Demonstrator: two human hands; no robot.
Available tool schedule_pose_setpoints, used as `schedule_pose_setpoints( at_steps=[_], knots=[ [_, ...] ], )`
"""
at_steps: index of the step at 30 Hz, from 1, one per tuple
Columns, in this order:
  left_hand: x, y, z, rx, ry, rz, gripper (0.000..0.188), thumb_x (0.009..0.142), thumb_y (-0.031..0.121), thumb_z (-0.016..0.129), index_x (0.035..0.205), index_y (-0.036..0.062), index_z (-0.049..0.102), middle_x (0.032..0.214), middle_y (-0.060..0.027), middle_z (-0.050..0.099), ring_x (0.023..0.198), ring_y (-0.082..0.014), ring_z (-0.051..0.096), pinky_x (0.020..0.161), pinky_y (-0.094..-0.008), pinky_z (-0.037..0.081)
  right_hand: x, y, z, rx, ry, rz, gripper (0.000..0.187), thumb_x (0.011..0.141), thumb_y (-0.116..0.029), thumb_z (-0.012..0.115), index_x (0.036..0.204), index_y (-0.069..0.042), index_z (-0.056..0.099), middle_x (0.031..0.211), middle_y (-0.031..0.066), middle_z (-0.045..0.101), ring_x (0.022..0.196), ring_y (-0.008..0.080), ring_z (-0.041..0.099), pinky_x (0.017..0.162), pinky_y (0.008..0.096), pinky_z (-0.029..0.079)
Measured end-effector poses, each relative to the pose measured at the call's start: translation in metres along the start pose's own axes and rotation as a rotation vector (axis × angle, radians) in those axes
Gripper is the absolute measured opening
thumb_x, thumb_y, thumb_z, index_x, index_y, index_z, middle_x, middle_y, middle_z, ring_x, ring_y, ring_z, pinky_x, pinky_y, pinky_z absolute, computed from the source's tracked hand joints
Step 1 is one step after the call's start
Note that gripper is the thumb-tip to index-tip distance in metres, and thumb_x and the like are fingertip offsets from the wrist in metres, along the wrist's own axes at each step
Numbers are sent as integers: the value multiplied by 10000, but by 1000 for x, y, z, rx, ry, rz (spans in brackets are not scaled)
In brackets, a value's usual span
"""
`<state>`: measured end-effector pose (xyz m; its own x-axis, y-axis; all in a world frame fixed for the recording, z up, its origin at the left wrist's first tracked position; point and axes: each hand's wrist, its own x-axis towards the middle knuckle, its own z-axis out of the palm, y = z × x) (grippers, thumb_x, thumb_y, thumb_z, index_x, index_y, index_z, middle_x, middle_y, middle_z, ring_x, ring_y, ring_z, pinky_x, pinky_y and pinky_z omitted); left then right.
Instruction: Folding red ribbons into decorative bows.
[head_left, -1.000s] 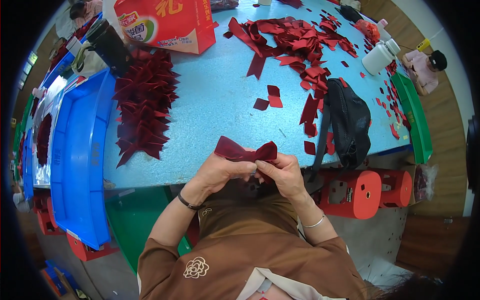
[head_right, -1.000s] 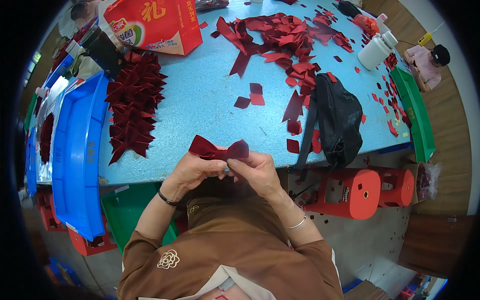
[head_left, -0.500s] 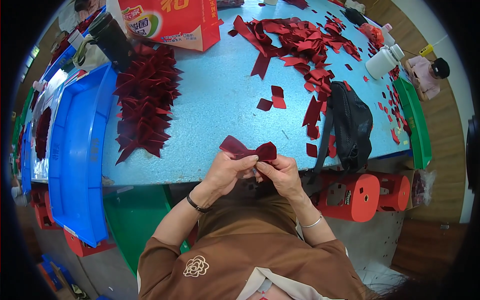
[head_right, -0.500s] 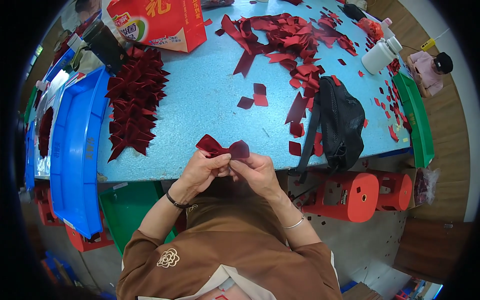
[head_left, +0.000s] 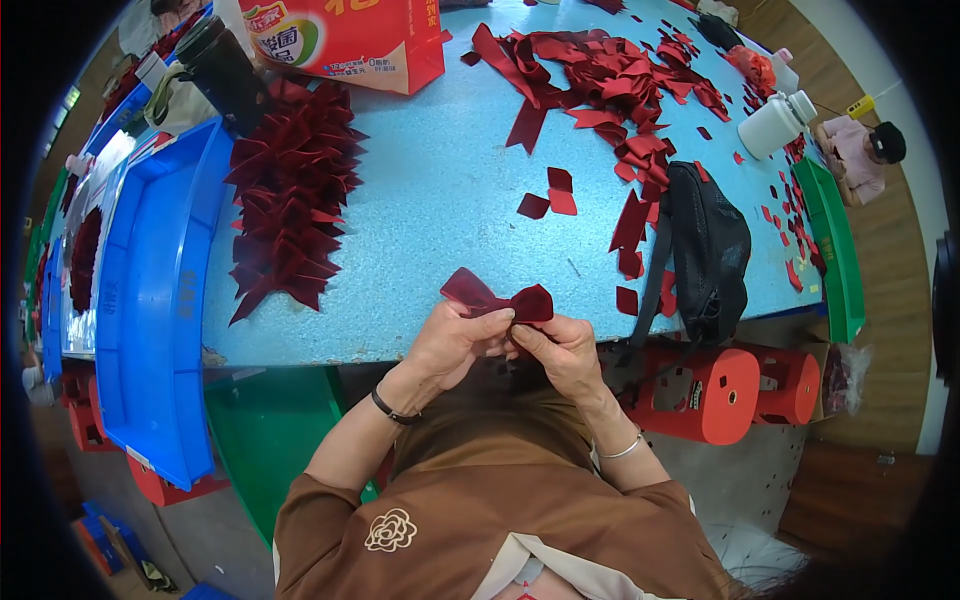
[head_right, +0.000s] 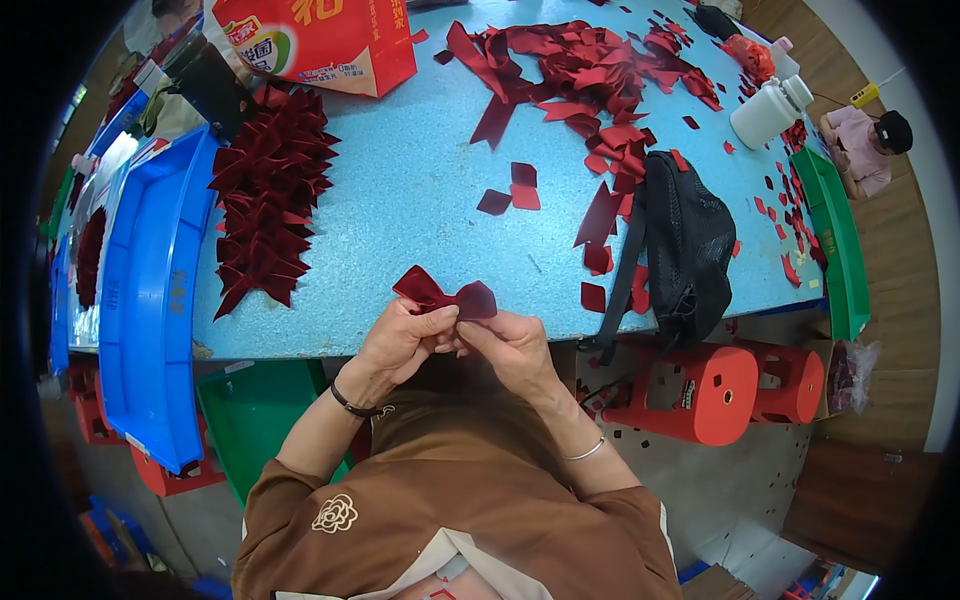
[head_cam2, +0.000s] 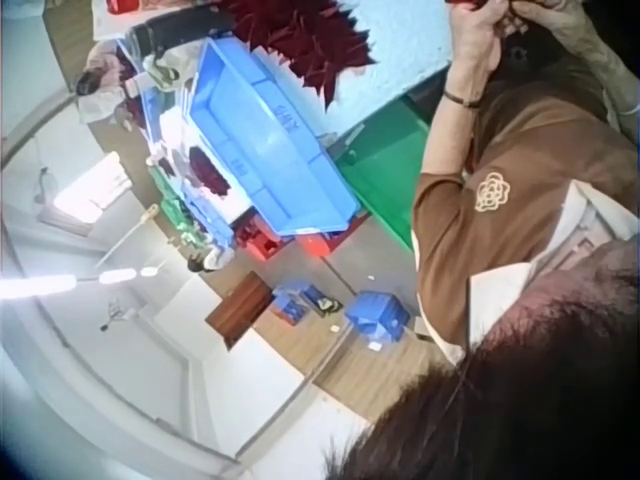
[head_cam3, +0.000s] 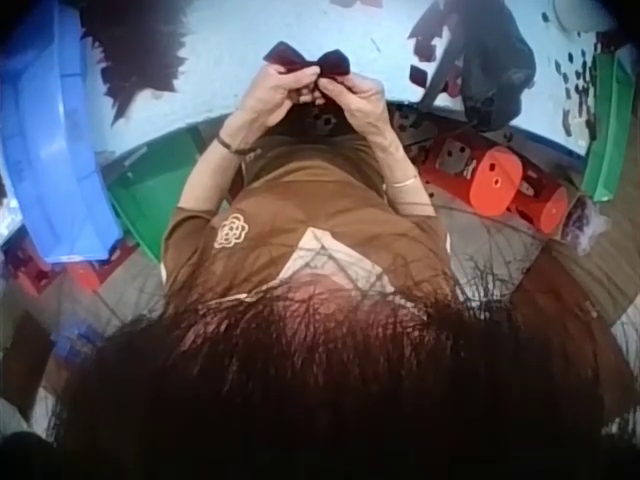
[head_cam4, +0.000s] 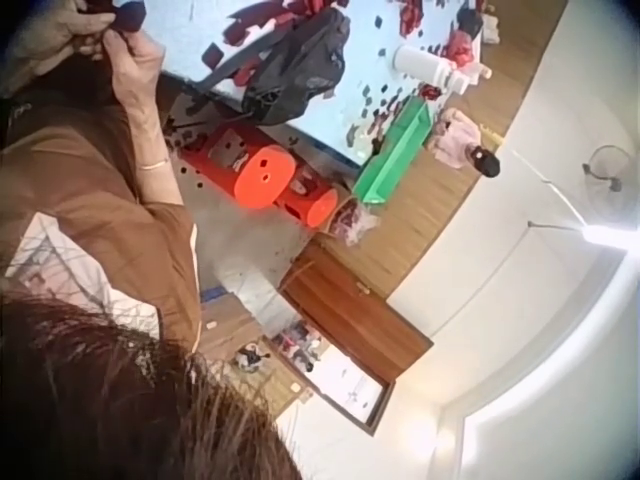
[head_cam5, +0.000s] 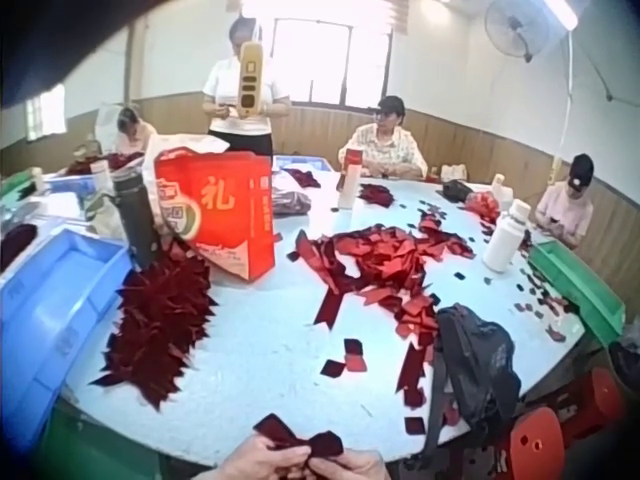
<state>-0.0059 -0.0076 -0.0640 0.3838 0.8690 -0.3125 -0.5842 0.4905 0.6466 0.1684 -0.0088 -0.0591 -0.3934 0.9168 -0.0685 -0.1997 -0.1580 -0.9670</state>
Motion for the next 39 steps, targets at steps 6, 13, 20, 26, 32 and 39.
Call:
schedule_pose_setpoints(
  at_steps=[6, 13, 20, 26, 32, 39],
  knots=[
    [5, 0, -2, -37, -14, -7, 117, 868, 110, 649, 832, 4, 617, 745, -52, 598, 626, -127, 513, 608, -290, 448, 4, 1, -2, 30, -4, -5, 169, 911, -68, 597, 1029, 38, 656, 848, 88, 685, 750, 137, 648, 665, 254, 541],
    [7, 2, -1, -17, 9, -21, 120, 874, 111, 641, 851, -7, 629, 754, -57, 605, 626, -127, 510, 615, -284, 442, 7, 5, -11, 15, -56, -20, 171, 916, -64, 586, 1027, 47, 652, 864, 116, 688, 776, 176, 667, 684, 274, 550],
    [10, -1, -3, -33, 46, -50, 129, 879, 109, 635, 849, -17, 633, 766, -69, 618, 636, -130, 522, 620, -283, 446, 7, 10, -15, -16, -60, -40, 172, 909, -54, 587, 1019, 63, 650, 866, 131, 687, 789, 189, 668, 694, 285, 554],
    [9, -4, -7, -60, 46, -44, 131, 881, 105, 637, 857, -24, 634, 764, -66, 618, 636, -127, 522, 629, -290, 469, 3, 5, -16, -65, -115, -66, 176, 915, -9, 550, 1047, 66, 640, 939, 109, 687, 853, 153, 651, 773, 263, 528],
    [2, 3, 3, -79, 116, -21, 107, 855, 83, 668, 905, -9, 645, 777, -41, 617, 621, -100, 516, 598, -261, 471, -1, -5, -2, -66, -28, 30, 176, 893, -16, 586, 1041, 61, 642, 944, 99, 680, 878, 134, 637, 789, 254, 514],
    [-9, -2, 11, 140, 121, 72, 169, 803, 73, 719, 951, 11, 665, 750, -8, 614, 608, -70, 515, 546, -218, 393, 0, -22, -22, -99, 163, -188, 355, 827, -41, 676, 1141, 58, 544, 1043, 93, 608, 966, 157, 595, 865, 275, 479]
  ],
)
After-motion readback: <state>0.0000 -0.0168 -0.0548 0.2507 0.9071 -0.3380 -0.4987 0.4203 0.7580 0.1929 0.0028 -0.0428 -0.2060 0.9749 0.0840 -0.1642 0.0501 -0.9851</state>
